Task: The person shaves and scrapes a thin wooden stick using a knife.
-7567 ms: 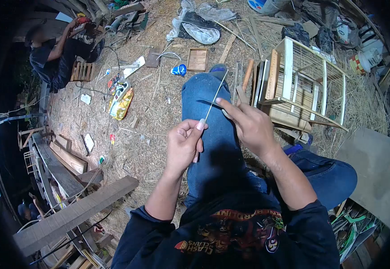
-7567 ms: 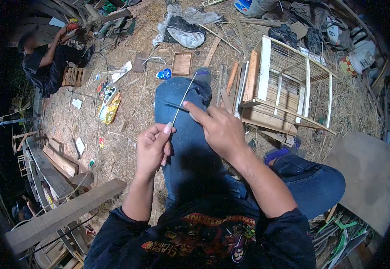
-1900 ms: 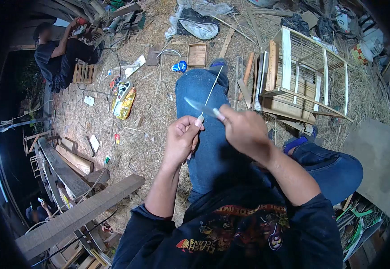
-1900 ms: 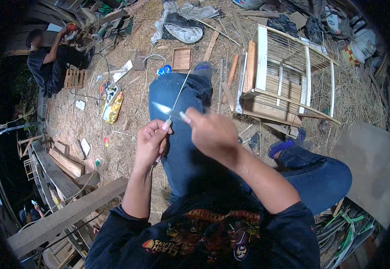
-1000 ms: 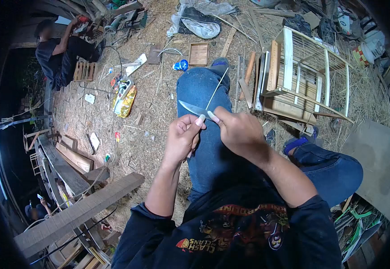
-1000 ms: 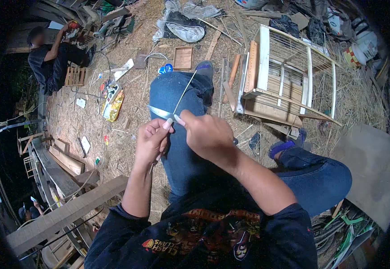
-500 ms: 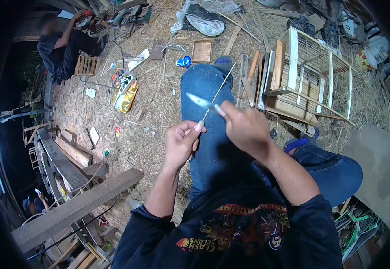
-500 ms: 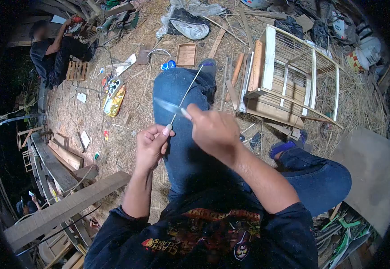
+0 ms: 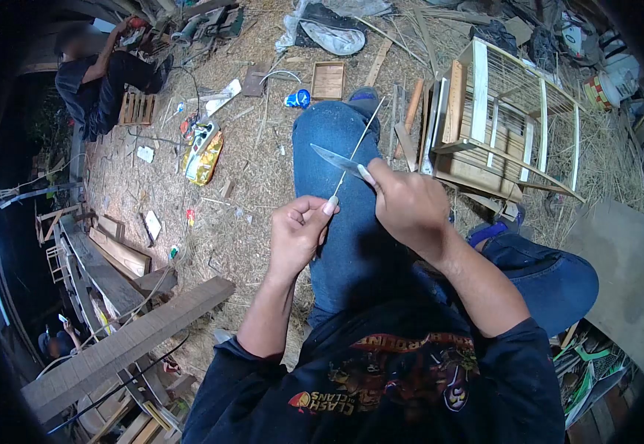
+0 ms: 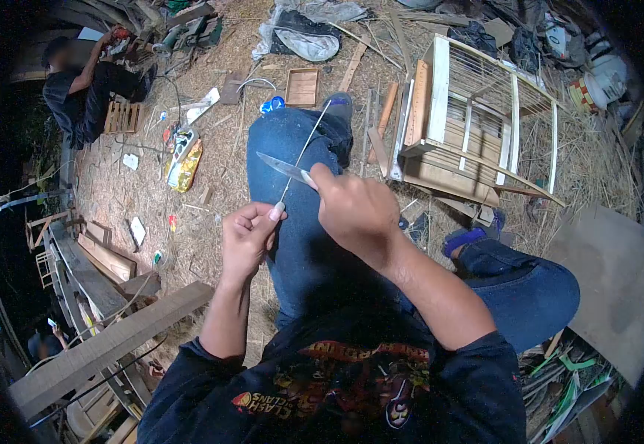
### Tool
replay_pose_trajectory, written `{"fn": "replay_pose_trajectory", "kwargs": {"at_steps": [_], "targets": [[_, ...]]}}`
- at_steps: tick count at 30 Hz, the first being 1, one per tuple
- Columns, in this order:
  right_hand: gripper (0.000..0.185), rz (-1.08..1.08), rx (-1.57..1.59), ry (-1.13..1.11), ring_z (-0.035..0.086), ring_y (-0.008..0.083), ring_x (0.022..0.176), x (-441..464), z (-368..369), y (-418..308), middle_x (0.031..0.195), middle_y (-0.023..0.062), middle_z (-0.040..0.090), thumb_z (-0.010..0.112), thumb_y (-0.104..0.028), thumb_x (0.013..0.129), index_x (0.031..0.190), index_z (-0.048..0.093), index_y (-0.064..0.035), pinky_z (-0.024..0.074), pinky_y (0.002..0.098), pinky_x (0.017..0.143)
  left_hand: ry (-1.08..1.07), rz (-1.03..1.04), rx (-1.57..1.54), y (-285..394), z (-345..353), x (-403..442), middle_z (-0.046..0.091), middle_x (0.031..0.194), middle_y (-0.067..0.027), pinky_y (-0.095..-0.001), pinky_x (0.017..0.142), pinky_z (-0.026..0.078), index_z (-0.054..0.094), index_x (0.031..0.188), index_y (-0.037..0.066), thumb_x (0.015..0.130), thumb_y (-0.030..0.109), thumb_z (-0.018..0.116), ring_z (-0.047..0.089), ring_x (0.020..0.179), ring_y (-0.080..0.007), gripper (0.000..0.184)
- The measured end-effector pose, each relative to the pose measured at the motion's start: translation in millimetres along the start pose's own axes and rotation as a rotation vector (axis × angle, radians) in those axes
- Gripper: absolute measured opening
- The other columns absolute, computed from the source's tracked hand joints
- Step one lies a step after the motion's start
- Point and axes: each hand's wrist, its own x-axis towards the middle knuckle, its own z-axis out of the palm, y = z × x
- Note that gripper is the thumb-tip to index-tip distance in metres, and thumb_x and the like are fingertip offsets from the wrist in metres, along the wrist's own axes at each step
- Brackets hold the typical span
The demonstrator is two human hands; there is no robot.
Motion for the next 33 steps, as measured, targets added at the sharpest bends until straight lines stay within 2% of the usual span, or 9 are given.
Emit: {"fn": "replay_pose_trajectory", "kwargs": {"at_steps": [2, 6, 9, 11, 15, 16, 20, 27, 33], "targets": [[0.007, -0.006, 0.011, 0.003, 0.066, 0.0325, 0.051, -4.0, -0.2, -4.1, 0.059, 0.0115, 0.064, 0.064, -0.012, 0.095, 0.088, 0.065, -0.0144, 0.0495, 0.0451, 0.046, -0.001, 0.009, -0.009, -1.0, 0.3, 1.3, 0.056, 0.060, 0.0061, -0.0218, 0.046, 0.028, 0.074, 0.097, -0.002, 0.104, 0.013, 0.069, 0.042, 0.049, -0.0005, 0.018], [0.007, 0.000, -0.029, -0.045, 0.066, 0.0325, 0.051, -8.1, 1.0, -7.5, 0.058, 0.0117, 0.063, 0.063, -0.013, 0.096, 0.089, 0.065, -0.0146, 0.0504, 0.0462, 0.046, 0.007, 0.004, 0.032, -0.8, -0.4, 3.1, 0.055, 0.058, 0.0058, -0.0223, 0.045, 0.028, 0.074, 0.097, -0.001, 0.105, 0.018, 0.068, 0.041, 0.047, -0.0011, 0.022], [0.010, 0.047, 0.065, 0.007, 0.065, 0.0316, 0.049, -1.4, 2.5, -3.0, 0.057, 0.0111, 0.063, 0.062, -0.013, 0.097, 0.087, 0.064, -0.0150, 0.0493, 0.0447, 0.044, -0.012, -0.054, -0.015, 5.8, -1.0, 2.4, 0.053, 0.057, 0.0047, -0.0221, 0.046, 0.027, 0.073, 0.094, -0.001, 0.104, 0.022, 0.070, 0.041, 0.047, -0.0032, 0.025], [0.018, -0.041, -0.026, 0.011, 0.064, 0.0248, 0.043, -8.3, 3.0, -12.6, 0.054, 0.0060, 0.061, 0.057, -0.017, 0.101, 0.084, 0.061, -0.0157, 0.0472, 0.0422, 0.037, -0.025, -0.061, -0.029, 4.4, -0.9, 3.4, 0.053, 0.057, 0.0048, -0.0222, 0.045, 0.027, 0.072, 0.094, -0.001, 0.104, 0.023, 0.070, 0.040, 0.046, -0.0032, 0.026], [0.024, -0.044, -0.066, -0.001, 0.065, 0.0238, 0.043, -10.9, 3.0, -11.7, 0.055, 0.0068, 0.063, 0.051, -0.019, 0.107, 0.086, 0.063, -0.0150, 0.0483, 0.0430, 0.038, -0.002, -0.058, 0.012, 5.0, 2.0, 0.9, 0.053, 0.057, 0.0047, -0.0227, 0.045, 0.026, 0.072, 0.094, -0.002, 0.104, 0.022, 0.070, 0.040, 0.047, -0.0031, 0.026], [0.019, 0.026, 0.000, -0.060, 0.066, 0.0263, 0.044, -3.9, -5.0, -7.8, 0.058, 0.0081, 0.066, 0.052, -0.018, 0.105, 0.091, 0.063, -0.0140, 0.0506, 0.0440, 0.040, 0.002, -0.036, 0.006, 1.8, 2.5, 1.3, 0.053, 0.057, 0.0047, -0.0227, 0.045, 0.026, 0.072, 0.095, -0.002, 0.104, 0.021, 0.070, 0.040, 0.047, -0.0031, 0.025], [0.011, 0.004, -0.037, -0.107, 0.070, 0.0336, 0.051, -11.3, -6.5, -11.7, 0.061, 0.0137, 0.067, 0.055, -0.015, 0.103, 0.095, 0.061, -0.0108, 0.0537, 0.0482, 0.044, 0.009, -0.022, -0.004, -1.3, 2.2, 1.3, 0.053, 0.058, 0.0050, -0.0228, 0.045, 0.026, 0.072, 0.095, -0.003, 0.103, 0.019, 0.070, 0.040, 0.048, -0.0028, 0.023], [0.007, 0.068, 0.045, -0.132, 0.069, 0.0377, 0.058, -9.7, -5.4, -6.9, 0.065, 0.0141, 0.067, 0.058, -0.013, 0.099, 0.092, 0.060, -0.0118, 0.0522, 0.0511, 0.049, 0.012, -0.012, 0.021, 4.5, 5.7, -1.9, 0.053, 0.058, 0.0058, -0.0230, 0.045, 0.026, 0.073, 0.095, -0.002, 0.103, 0.018, 0.070, 0.040, 0.048, -0.0021, 0.022], [0.006, 0.001, 0.029, -0.076, 0.069, 0.0343, 0.051, -9.8, -2.6, -5.2, 0.059, 0.0133, 0.065, 0.057, -0.011, 0.097, 0.094, 0.063, -0.0118, 0.0535, 0.0471, 0.045, 0.028, 0.029, 0.020, -2.6, 5.7, -2.3, 0.054, 0.059, 0.0071, -0.0220, 0.046, 0.026, 0.074, 0.096, -0.002, 0.103, 0.016, 0.070, 0.040, 0.049, -0.0009, 0.020]]}}
